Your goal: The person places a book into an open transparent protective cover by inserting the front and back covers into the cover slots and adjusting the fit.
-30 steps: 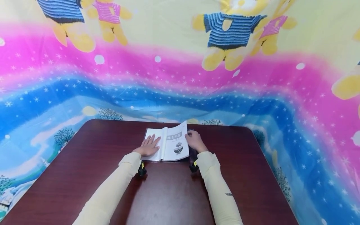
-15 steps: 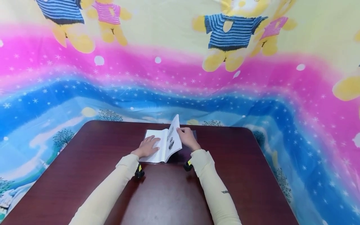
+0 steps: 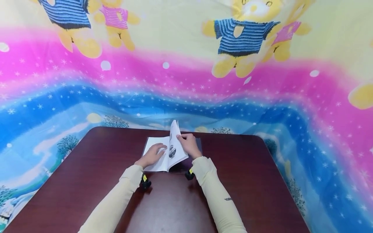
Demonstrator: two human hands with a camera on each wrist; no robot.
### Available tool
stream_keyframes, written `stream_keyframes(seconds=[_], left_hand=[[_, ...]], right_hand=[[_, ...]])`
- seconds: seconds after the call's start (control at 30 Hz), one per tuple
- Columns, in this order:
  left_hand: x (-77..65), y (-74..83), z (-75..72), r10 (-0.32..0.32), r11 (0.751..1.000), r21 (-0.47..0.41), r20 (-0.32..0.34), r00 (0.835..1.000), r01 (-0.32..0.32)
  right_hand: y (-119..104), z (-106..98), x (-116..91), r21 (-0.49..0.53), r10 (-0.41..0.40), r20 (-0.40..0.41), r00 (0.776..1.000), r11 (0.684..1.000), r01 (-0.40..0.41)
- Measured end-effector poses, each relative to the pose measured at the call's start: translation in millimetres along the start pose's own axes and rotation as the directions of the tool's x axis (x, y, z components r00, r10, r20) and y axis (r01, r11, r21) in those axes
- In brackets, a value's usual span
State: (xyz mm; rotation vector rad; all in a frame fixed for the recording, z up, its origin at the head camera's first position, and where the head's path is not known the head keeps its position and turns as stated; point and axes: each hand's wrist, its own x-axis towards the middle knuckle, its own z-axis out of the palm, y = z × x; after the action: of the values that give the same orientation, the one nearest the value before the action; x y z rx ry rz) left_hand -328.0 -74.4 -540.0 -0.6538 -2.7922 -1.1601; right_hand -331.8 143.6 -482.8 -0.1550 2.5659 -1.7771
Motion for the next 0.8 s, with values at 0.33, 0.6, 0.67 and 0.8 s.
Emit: stream_keyframes(seconds=[0.33,0.6,0.67,0.8], left_hand=[[-0.3,5.6,3.9,-0.206,0.924,-0.345,-0.078,0.976,0.167],[-3.5,1.6,0.7,-0.229,0.840,-0.518,-0.073,0.971,0.159],[-4.0,-0.8,-2.0,-0.238,0.781,-0.604,-0.056,0.970,0.157],[-5.0,-6.6,-10.9,-0.236,0.665,-0.735,-0.040,0.971,0.131]], right_hand=[[3.2,4.7,0.9,-0.023,-0.010,-0.043,0.999,1.000,0.009],[-5.4,10.4,4.9,-0.119,-0.128,-0.062,0.990,0.986,0.119],[-7.2,13.0,5.7,-0.129,-0.136,-0.051,0.989,0.983,0.129],[-10.2,18.6,5.8,-0.095,-0.139,-0.003,0.990,0.986,0.138]])
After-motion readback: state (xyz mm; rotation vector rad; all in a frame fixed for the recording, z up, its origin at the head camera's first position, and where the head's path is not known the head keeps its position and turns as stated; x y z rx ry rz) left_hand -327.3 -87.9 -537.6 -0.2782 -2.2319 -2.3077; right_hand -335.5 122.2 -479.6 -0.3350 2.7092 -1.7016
